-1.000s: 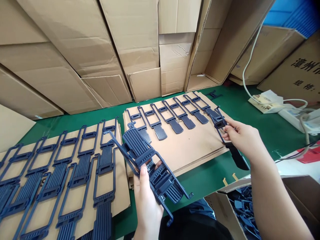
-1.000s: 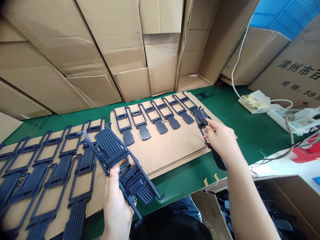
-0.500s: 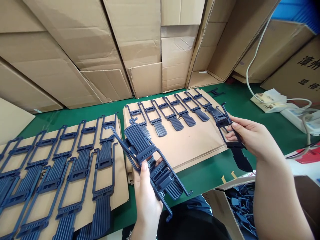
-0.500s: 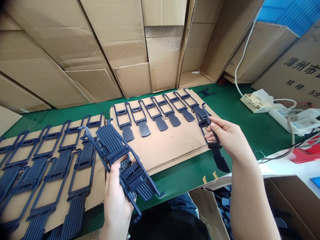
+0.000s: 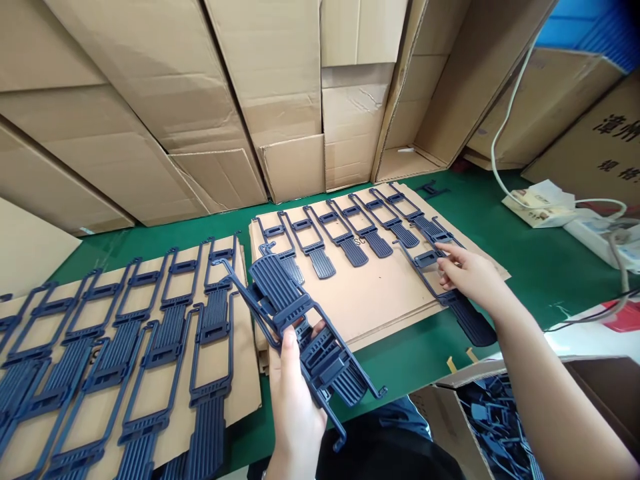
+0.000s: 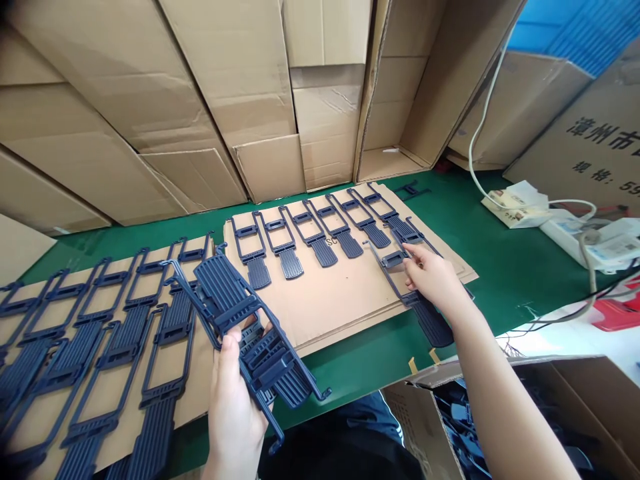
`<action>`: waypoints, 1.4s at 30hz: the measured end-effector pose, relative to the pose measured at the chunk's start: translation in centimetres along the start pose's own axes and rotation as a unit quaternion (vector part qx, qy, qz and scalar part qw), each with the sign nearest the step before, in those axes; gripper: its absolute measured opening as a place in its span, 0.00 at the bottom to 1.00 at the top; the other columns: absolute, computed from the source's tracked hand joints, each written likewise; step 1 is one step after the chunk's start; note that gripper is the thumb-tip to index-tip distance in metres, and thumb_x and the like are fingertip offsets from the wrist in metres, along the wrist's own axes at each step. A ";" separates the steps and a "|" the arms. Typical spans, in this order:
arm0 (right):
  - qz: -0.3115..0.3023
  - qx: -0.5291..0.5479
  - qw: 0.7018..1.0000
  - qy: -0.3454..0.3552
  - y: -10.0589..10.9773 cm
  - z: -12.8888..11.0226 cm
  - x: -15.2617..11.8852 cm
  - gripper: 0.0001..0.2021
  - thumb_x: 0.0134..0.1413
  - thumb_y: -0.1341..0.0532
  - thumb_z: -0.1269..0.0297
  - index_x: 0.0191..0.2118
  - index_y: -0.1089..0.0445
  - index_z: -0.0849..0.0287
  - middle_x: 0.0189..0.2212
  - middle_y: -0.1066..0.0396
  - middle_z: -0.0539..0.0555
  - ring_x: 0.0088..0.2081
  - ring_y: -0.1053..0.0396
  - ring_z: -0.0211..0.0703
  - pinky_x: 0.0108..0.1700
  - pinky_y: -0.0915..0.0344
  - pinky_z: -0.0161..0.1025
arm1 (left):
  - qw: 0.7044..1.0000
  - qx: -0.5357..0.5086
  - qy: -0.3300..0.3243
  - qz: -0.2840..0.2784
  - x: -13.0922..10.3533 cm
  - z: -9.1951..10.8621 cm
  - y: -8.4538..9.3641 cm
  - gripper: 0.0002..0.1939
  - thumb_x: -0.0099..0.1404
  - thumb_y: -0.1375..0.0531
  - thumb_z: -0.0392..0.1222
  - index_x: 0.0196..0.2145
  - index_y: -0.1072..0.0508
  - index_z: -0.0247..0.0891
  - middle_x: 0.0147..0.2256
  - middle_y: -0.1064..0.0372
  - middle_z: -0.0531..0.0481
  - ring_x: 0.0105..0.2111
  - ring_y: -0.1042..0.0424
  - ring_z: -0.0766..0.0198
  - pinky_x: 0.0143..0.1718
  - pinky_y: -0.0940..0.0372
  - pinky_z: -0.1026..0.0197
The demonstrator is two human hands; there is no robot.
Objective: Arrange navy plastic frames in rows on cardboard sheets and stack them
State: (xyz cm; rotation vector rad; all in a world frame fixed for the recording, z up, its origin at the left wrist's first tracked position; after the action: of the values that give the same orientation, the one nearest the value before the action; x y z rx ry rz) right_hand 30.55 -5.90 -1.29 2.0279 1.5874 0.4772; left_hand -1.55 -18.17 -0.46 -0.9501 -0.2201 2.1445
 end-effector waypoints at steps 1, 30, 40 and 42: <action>0.000 -0.025 1.000 -0.002 -0.2 0.2 0.3 0.22 0.53 0.44 0.65 0.54 0.36 0.62 0.22 0.35 0.51 0.19 0.35 0.37 0.25 0.33 0.36 | 1.000 0.003 0.000 -0.003 0.0 0.0 0.0 0.14 0.63 0.44 0.46 0.46 0.29 0.45 0.41 0.26 0.50 0.39 0.26 0.63 0.45 0.33 0.60; -0.144 -0.353 0.921 0.087 0.3 -2.1 3.3 0.21 0.51 0.51 0.72 0.50 0.32 0.64 0.29 0.28 0.52 0.25 0.30 0.36 0.35 0.33 0.31 | 0.999 0.023 -0.018 0.046 0.8 0.0 1.7 0.17 0.56 0.38 0.52 0.44 0.28 0.52 0.43 0.27 0.55 0.39 0.26 0.64 0.43 0.33 0.64; -0.133 -0.349 0.922 0.100 -0.7 -2.8 2.9 0.22 0.50 0.51 0.74 0.50 0.32 0.64 0.25 0.29 0.51 0.23 0.31 0.36 0.30 0.35 0.30 | 1.000 0.015 0.002 0.006 0.3 0.1 0.8 0.20 0.59 0.41 0.53 0.49 0.32 0.51 0.46 0.29 0.52 0.43 0.28 0.62 0.45 0.33 0.62; -0.109 -0.415 0.892 0.145 -1.1 -3.6 3.0 0.20 0.50 0.51 0.74 0.46 0.29 0.65 0.28 0.28 0.54 0.30 0.30 0.39 0.35 0.35 0.31 | 1.000 0.012 0.018 -0.005 0.0 0.2 0.2 0.20 0.60 0.42 0.52 0.50 0.33 0.49 0.47 0.30 0.51 0.41 0.27 0.61 0.45 0.33 0.59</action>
State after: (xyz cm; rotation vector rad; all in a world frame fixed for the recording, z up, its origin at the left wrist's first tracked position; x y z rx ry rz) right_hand 28.35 -2.16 0.84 1.1505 1.3875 1.1740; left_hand -1.77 -18.28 -0.43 -0.9710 -0.1804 2.1140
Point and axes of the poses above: each hand's wrist, its own x-axis towards the middle knuckle, its own y-axis out of the back of the hand, z = x × y, the point moved 6 cm from there along x, towards the middle knuckle
